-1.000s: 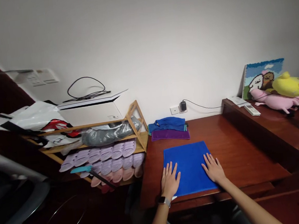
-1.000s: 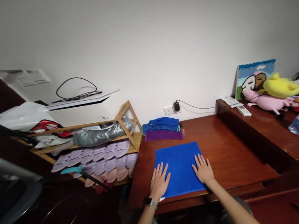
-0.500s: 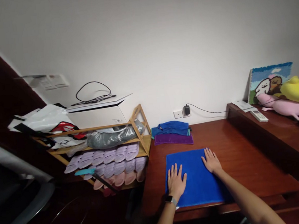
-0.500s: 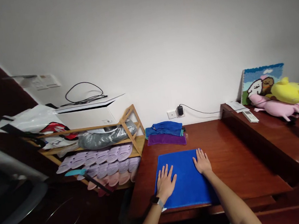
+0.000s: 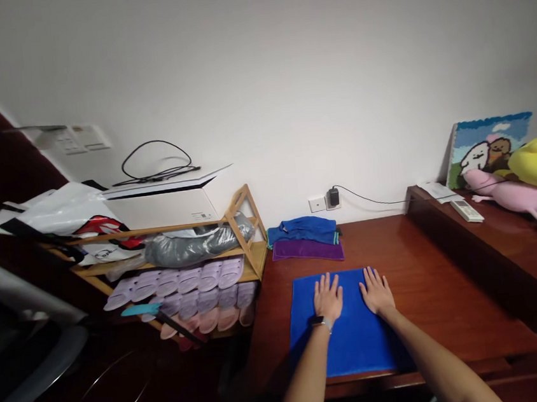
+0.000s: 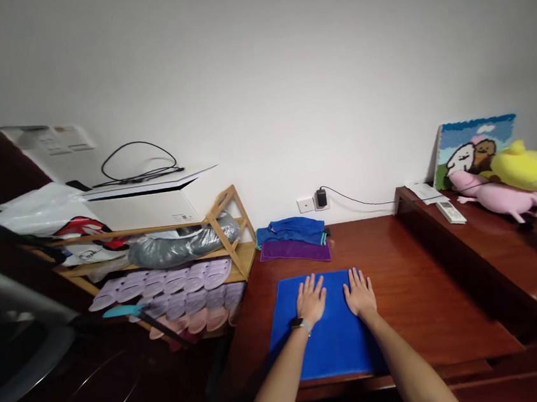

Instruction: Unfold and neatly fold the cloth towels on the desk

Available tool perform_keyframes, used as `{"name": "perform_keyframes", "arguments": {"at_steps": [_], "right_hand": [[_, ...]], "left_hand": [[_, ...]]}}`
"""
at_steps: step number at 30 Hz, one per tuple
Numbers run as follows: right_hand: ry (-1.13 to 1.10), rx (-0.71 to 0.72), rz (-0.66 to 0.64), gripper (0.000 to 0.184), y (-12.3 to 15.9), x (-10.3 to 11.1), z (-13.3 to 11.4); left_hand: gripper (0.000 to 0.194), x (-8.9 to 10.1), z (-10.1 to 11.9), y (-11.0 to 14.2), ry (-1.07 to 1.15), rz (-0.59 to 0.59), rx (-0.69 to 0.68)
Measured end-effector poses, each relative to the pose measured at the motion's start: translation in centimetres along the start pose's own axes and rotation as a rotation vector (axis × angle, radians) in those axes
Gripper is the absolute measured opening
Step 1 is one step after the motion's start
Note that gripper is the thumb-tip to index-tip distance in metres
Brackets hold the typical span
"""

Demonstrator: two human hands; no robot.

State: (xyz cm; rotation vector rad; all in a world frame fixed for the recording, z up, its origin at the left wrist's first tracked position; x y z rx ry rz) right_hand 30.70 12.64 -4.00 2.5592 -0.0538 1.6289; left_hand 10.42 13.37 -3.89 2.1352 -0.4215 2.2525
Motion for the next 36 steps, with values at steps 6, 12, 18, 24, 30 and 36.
{"name": "perform_keyframes", "arguments": {"at_steps": [6, 12, 18, 24, 30, 36], "right_hand": [[0.023, -0.004, -0.018, 0.074, -0.4, -0.1, 0.0], [0.022, -0.037, -0.008, 0.077, 0.2, 0.2, 0.4], [0.015, 0.023, -0.001, 0.076, 1.2, 0.2, 1.1], [-0.002, 0.033, -0.006, 0.074, 1.0, 0.0, 1.0], [0.004, 0.026, -0.017, 0.074, 0.9, 0.0, 1.2], [0.005, 0.024, -0.01, 0.075, 1.1, 0.2, 1.1]], "left_hand": [[0.059, 0.6, -10.8, 1.6, -0.092, -0.015, 0.191], [0.06, 0.4, -11.3, 2.0, -0.095, 0.02, 0.194], [0.06, 1.8, -10.6, 2.3, -0.104, 0.048, 0.196], [0.058, 1.4, 0.0, 1.4, -0.027, 0.098, -0.106], [0.059, -1.0, 6.5, 0.5, 0.03, -0.013, -0.187], [0.061, 0.0, -6.4, 2.7, -0.053, -0.016, 0.087]]}}
Point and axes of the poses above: each hand's wrist, its own y-axis away from the middle knuckle, its own x-axis out of the back of the hand, z = x × y, the point moved 2 cm from there along -y, towards the middle knuckle, and after that the axes turned 12 degrees about -y, right-handed, at the moved point
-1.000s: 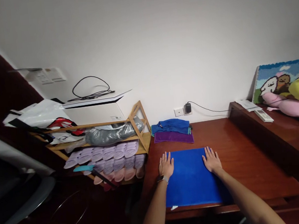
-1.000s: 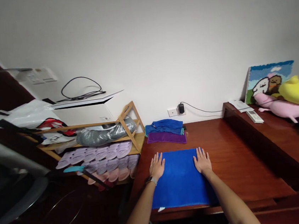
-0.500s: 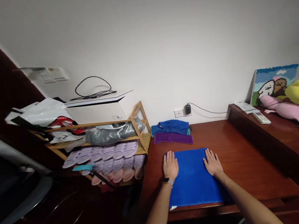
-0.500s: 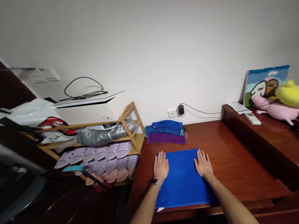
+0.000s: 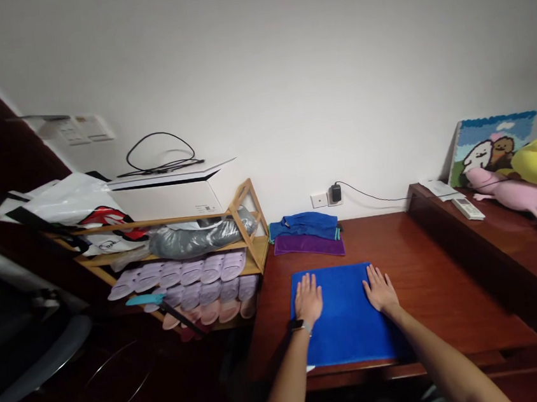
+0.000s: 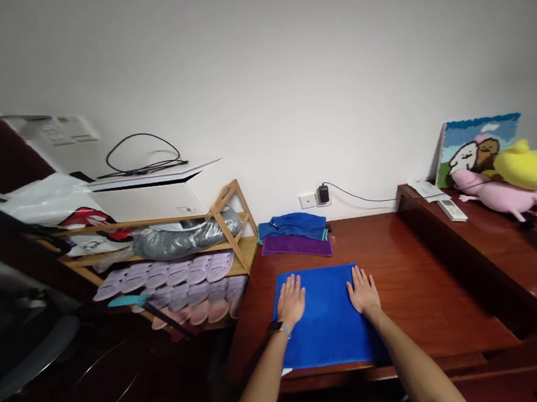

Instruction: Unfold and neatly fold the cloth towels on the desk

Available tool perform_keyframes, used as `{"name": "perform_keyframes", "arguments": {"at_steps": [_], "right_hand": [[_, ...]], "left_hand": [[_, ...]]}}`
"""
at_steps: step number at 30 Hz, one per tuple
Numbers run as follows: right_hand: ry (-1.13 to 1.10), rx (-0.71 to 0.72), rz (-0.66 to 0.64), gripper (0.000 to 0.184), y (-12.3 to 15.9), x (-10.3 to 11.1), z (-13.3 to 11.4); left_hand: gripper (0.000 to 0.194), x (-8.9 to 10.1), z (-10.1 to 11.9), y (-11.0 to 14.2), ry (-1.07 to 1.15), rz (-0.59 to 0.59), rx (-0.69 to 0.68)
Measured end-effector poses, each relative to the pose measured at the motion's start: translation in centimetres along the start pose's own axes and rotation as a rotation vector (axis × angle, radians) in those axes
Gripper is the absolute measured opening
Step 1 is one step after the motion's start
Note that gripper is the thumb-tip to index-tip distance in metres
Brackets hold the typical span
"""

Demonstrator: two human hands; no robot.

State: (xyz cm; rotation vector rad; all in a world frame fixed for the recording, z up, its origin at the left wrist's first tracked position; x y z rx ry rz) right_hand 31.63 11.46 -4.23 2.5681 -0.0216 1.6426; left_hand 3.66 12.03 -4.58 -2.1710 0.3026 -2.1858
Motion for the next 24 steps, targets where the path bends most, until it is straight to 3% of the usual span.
{"name": "perform_keyframes", "arguments": {"at_steps": [2, 4, 8, 12, 15, 19, 21, 23, 24], "right_hand": [[0.005, -0.006, -0.008, 0.075, -0.1, 0.3, -0.2], [0.016, -0.019, -0.035, 0.075, -0.1, 0.8, -0.5], [0.019, -0.034, -0.008, 0.074, 1.4, 1.4, -0.9], [0.027, 0.102, 0.093, 0.074, 5.6, 0.2, 0.0], [0.023, 0.133, 0.055, 0.074, 8.4, -1.3, 1.0], [0.024, 0.115, 0.017, 0.074, 9.4, -2.1, 1.4], [0.021, 0.117, 0.013, 0.073, 9.2, -2.0, 1.3], [0.019, 0.116, 0.017, 0.072, 9.0, -1.9, 1.3], [0.019, 0.114, 0.022, 0.072, 9.0, -2.0, 1.3]], "left_hand": [[0.061, 0.2, -3.8, 0.7, -0.021, 0.002, 0.073], [0.061, 0.4, -5.6, 1.3, -0.027, 0.002, 0.096], [0.06, 1.3, -5.9, 2.0, -0.024, 0.04, 0.105], [0.058, 3.1, -4.9, 2.8, -0.008, 0.171, 0.026], [0.055, 3.9, -1.3, 4.1, 0.002, 0.223, -0.091], [0.057, 3.5, 8.1, 6.5, 0.066, 0.159, -0.293], [0.059, 3.0, 11.7, 7.6, 0.085, 0.104, -0.355], [0.06, 2.7, 12.7, 8.3, 0.082, 0.053, -0.362], [0.06, 2.6, 12.1, 8.6, 0.073, 0.035, -0.349]]}}
Point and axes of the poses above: each hand's wrist, its own y-axis away from the middle knuckle, its own x-axis out of the back of the hand, z = x × y, the point moved 2 cm from there along -y, towards the middle knuckle, and after that the axes turned 12 degrees about -y, right-handed, at the moved point
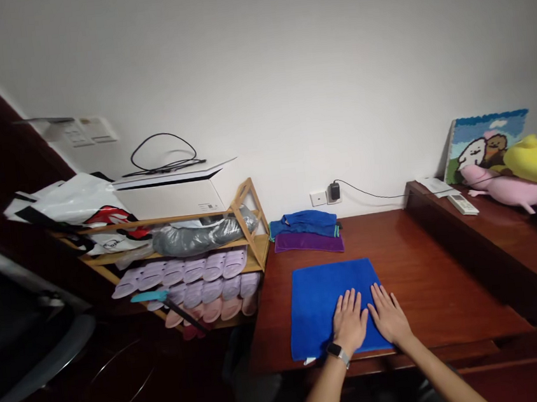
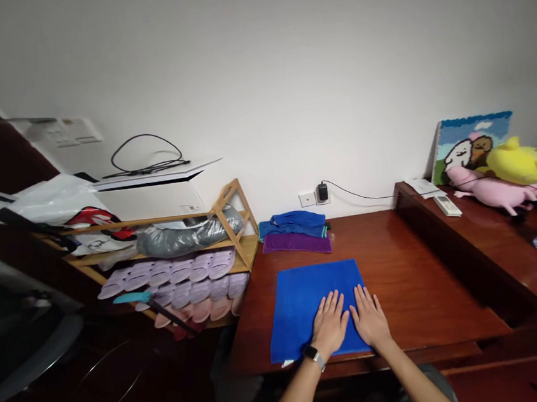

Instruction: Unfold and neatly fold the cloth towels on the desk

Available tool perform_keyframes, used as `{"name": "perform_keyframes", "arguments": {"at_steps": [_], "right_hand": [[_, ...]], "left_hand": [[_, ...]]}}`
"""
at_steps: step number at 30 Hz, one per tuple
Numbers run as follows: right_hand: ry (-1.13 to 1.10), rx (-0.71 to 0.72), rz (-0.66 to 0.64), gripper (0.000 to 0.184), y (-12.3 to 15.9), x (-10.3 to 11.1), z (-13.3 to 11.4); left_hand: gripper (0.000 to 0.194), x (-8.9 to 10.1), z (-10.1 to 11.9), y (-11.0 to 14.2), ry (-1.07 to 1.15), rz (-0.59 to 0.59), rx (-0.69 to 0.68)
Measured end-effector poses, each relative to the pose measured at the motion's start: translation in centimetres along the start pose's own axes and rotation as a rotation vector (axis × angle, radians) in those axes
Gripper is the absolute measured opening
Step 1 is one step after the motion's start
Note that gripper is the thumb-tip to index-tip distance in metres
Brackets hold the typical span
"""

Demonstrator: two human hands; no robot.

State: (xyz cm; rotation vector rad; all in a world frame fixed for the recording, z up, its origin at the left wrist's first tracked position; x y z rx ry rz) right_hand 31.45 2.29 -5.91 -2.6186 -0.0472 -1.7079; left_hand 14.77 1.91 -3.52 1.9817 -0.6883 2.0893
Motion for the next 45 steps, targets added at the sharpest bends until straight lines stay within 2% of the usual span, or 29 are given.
{"name": "perform_keyframes", "arguments": {"at_steps": [2, 7, 10, 13, 17, 21, 25, 27, 28, 30, 34, 37, 41, 45], "right_hand": [[0.001, 0.0, 0.012, 0.073, 0.1, -0.1, 0.1], [-0.006, 0.01, 0.041, 0.073, 0.2, -0.3, 0.2], [-0.008, 0.014, 0.03, 0.073, 0.1, -0.1, 0.0], [-0.005, 0.022, 0.04, 0.074, 0.6, 0.4, 0.3], [-0.012, 0.054, 0.086, 0.077, 2.5, 0.2, 1.6], [-0.019, 0.045, 0.067, 0.077, 4.0, -0.5, 2.5], [-0.008, 0.03, 0.039, 0.076, 4.2, -0.2, 2.2], [-0.006, 0.033, 0.03, 0.075, 4.0, 0.1, 2.0], [-0.006, 0.033, 0.028, 0.075, 4.0, 0.1, 2.0], [0.0, 0.031, 0.029, 0.074, 4.0, 0.0, 2.1], [0.021, 0.046, 0.052, 0.074, 4.1, -0.8, 2.8], [0.029, 0.028, 0.039, 0.075, 3.8, -1.1, 3.0], [-0.016, -0.026, 0.018, 0.076, 0.9, 0.5, 1.5], [-0.073, -0.013, 0.014, 0.072, -5.1, 3.2, -0.9]], "left_hand": [[0.06, 0.1, -2.8, 1.5, -0.029, -0.018, 0.06], [0.062, 0.8, -12.5, 7.5, -0.152, -0.033, 0.308], [0.063, 0.7, -15.2, 9.7, -0.188, -0.028, 0.372], [0.063, 0.6, -15.5, 10.3, -0.196, -0.017, 0.383], [0.061, 1.4, -14.1, 10.1, -0.182, 0.062, 0.357], [0.059, 2.6, -10.0, 8.0, -0.102, 0.118, 0.199], [0.06, 2.7, -4.6, 4.3, -0.011, 0.047, 0.013], [0.061, 2.1, -3.6, 3.2, 0.007, 0.0, 0.002], [0.062, 1.8, -3.8, 3.1, 0.007, -0.018, 0.015], [0.064, 1.2, -5.5, 3.7, -0.014, -0.044, 0.077], [0.066, 0.7, -11.9, 7.4, -0.104, -0.046, 0.3], [0.067, 0.7, -15.3, 9.9, -0.142, -0.014, 0.338], [0.066, 0.5, -16.0, 10.4, -0.162, 0.015, 0.33], [0.066, 0.4, -15.4, 9.9, -0.17, 0.027, 0.341]]}}
Point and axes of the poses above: each hand's wrist, its own y-axis away from the middle knuckle, its own x-axis out of the back of the hand, z = x × y, the point moved 2 cm from there along -y, towards the middle knuckle, and after that the axes turned 12 degrees about -y, right-handed, at the moved point
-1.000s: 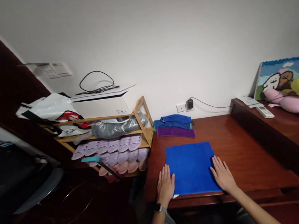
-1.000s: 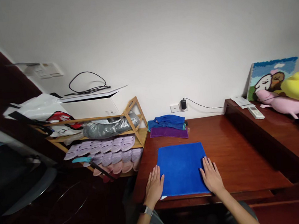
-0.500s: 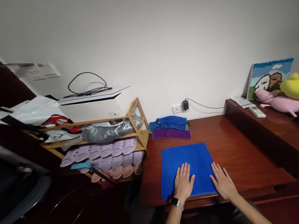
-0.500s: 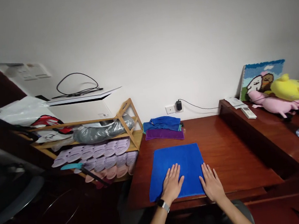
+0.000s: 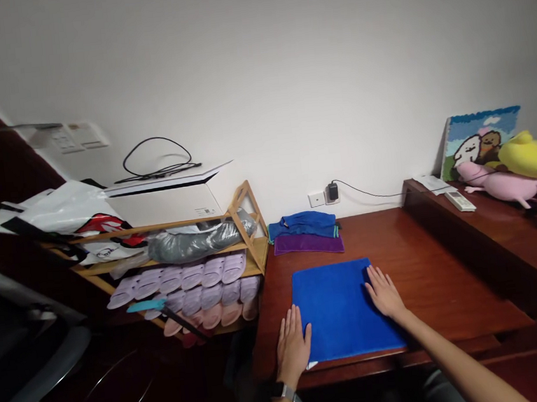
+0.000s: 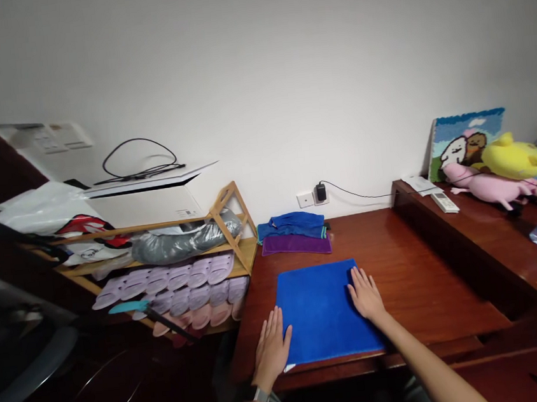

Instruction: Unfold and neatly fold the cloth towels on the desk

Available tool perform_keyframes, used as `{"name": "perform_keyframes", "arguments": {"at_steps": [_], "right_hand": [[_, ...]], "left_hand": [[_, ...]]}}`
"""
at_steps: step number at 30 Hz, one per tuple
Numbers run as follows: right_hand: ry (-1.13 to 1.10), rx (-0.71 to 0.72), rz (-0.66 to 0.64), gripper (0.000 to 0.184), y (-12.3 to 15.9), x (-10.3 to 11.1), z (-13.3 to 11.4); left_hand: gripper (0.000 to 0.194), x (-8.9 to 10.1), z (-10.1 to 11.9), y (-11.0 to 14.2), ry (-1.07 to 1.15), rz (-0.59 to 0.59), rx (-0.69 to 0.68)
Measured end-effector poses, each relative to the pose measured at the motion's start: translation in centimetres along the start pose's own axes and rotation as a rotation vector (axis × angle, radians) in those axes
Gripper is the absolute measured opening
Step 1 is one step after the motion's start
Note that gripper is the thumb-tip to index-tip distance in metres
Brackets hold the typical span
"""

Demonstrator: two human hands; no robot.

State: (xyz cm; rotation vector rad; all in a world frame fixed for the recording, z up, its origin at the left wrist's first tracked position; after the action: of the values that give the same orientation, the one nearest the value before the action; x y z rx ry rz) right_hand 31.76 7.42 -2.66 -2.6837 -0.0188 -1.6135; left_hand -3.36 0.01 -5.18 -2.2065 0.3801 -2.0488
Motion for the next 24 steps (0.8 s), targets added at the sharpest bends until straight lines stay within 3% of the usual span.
{"name": "perform_keyframes", "arguments": {"at_steps": [4, 10, 13, 16, 19, 21, 24], "right_hand": [[0.026, -0.035, -0.093, 0.071, -4.7, 0.4, -0.8], [0.034, -0.01, -0.055, 0.073, -5.8, -1.4, 0.6], [0.032, -0.019, -0.038, 0.074, -5.7, -1.6, 0.9], [0.027, -0.015, -0.04, 0.075, -5.9, -1.7, 1.0], [0.037, -0.01, -0.046, 0.074, -6.0, -1.9, 1.2], [0.039, -0.003, -0.041, 0.073, -6.1, -2.2, 1.5], [0.029, 0.008, -0.022, 0.073, -6.2, -2.4, 1.7]], "left_hand": [[0.065, 0.2, -0.1, 0.2, -0.019, -0.007, 0.002], [0.064, 1.1, 0.0, -1.1, -0.051, 0.006, -0.053], [0.061, 2.1, 3.9, -4.6, 0.003, 0.038, -0.135], [0.06, 2.7, 10.8, -9.2, 0.121, 0.036, -0.301], [0.063, 2.0, 16.8, -12.8, 0.201, -0.038, -0.379], [0.065, 1.0, 18.2, -14.2, 0.204, -0.098, -0.354], [0.066, -0.4, 15.1, -15.1, 0.149, -0.143, -0.253]]}}
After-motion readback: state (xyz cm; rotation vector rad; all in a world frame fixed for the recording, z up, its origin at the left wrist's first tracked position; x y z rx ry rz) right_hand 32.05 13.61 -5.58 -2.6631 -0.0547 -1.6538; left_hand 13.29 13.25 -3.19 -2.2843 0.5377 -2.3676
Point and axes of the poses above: each hand's wrist, its own y-axis away from the middle knuckle, its own x-axis out of the back of the hand, z = x × y, the point moved 2 cm from there along -y, towards the middle knuckle, and after that the axes turned 12 degrees about -y, right-handed, at the moved point
